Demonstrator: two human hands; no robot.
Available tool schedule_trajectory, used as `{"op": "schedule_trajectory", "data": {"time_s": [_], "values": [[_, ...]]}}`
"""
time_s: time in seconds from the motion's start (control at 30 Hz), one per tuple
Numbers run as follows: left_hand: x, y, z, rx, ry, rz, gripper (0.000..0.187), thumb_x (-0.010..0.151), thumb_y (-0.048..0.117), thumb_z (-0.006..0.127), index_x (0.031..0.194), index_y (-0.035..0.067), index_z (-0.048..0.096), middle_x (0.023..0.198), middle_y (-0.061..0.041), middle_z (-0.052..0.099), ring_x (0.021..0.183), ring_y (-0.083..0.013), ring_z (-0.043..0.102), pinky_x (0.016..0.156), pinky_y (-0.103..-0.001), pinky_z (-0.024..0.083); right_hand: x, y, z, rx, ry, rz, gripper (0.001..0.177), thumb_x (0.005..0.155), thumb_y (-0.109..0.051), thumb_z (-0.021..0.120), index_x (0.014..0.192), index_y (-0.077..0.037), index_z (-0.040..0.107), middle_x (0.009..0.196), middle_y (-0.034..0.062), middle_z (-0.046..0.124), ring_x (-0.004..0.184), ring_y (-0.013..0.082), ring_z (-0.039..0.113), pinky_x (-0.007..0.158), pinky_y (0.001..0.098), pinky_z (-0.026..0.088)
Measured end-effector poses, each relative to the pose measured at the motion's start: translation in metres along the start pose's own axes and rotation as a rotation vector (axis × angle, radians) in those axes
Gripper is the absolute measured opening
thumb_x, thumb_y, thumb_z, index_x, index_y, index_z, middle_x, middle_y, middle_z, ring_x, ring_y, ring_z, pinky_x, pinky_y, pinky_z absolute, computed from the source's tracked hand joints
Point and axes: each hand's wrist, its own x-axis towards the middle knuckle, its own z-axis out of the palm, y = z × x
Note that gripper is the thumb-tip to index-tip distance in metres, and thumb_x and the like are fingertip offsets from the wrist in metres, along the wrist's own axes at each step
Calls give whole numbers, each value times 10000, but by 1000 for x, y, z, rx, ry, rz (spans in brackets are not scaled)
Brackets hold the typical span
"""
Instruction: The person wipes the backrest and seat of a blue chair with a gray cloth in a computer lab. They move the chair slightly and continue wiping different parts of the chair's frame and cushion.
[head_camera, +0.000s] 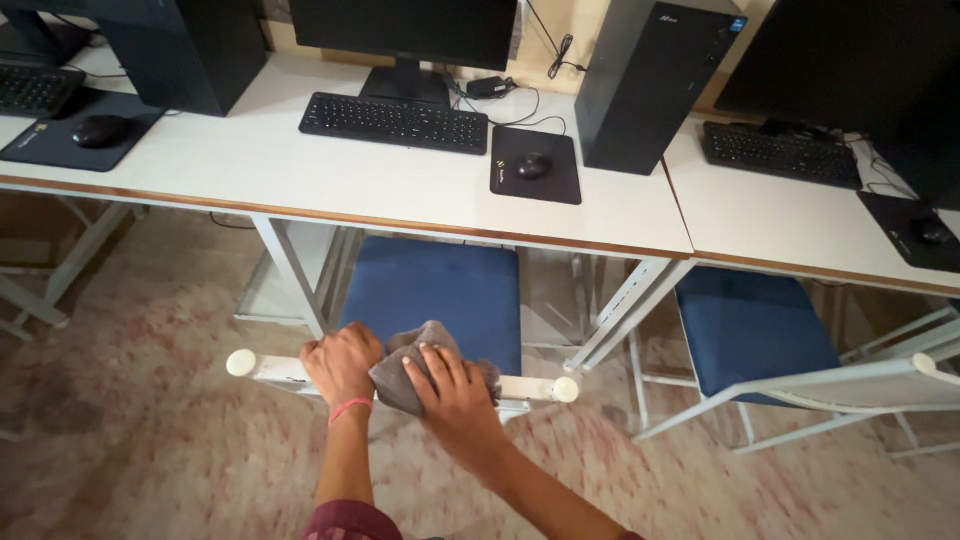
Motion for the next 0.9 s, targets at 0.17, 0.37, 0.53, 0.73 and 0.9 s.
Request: {"op": "schedule_trajectory", "data": {"time_s": [0.17,0.37,0.53,0.73,0.9], "values": [[-2,2,-14,-77,-10,13,330,898,202,545,634,128,729,647,-184,696,614,-349,694,859,-415,498,-24,33,-7,12,-47,-24,719,762,-196,762,1420,-31,524,1424,223,531,1296,384,522,944,514,466],[-3,0,-15,-69,-67,62,326,909,200,545,646,128,723,656,-180,691,622,-353,686,837,-417,484,-49,43,-25,-53,-13,36,692,769,-187,759,1401,-32,523,1426,208,538,1290,388,527,955,518,464],[-2,-8,-3,-75,-88,106,327,889,218,547,628,146,730,671,-178,701,649,-360,701,836,-434,478,-33,25,-21,-65,-47,117,723,771,-212,752,1426,-37,503,1419,194,528,1291,375,519,963,523,452],[3,-32,13,-96,-359,203,219,896,261,573,818,199,769,788,-168,746,800,-362,727,857,-457,509,-5,-5,-9,-69,-54,75,728,813,-159,696,1488,-23,459,1462,214,495,1344,367,492,1030,510,435],[9,-37,16,80,-400,277,204,877,263,579,932,245,774,974,-79,783,1028,-288,724,904,-448,516,5,-11,-11,3,-28,41,685,819,-109,671,1476,-31,492,1488,221,500,1364,371,497,1044,489,451]]}}
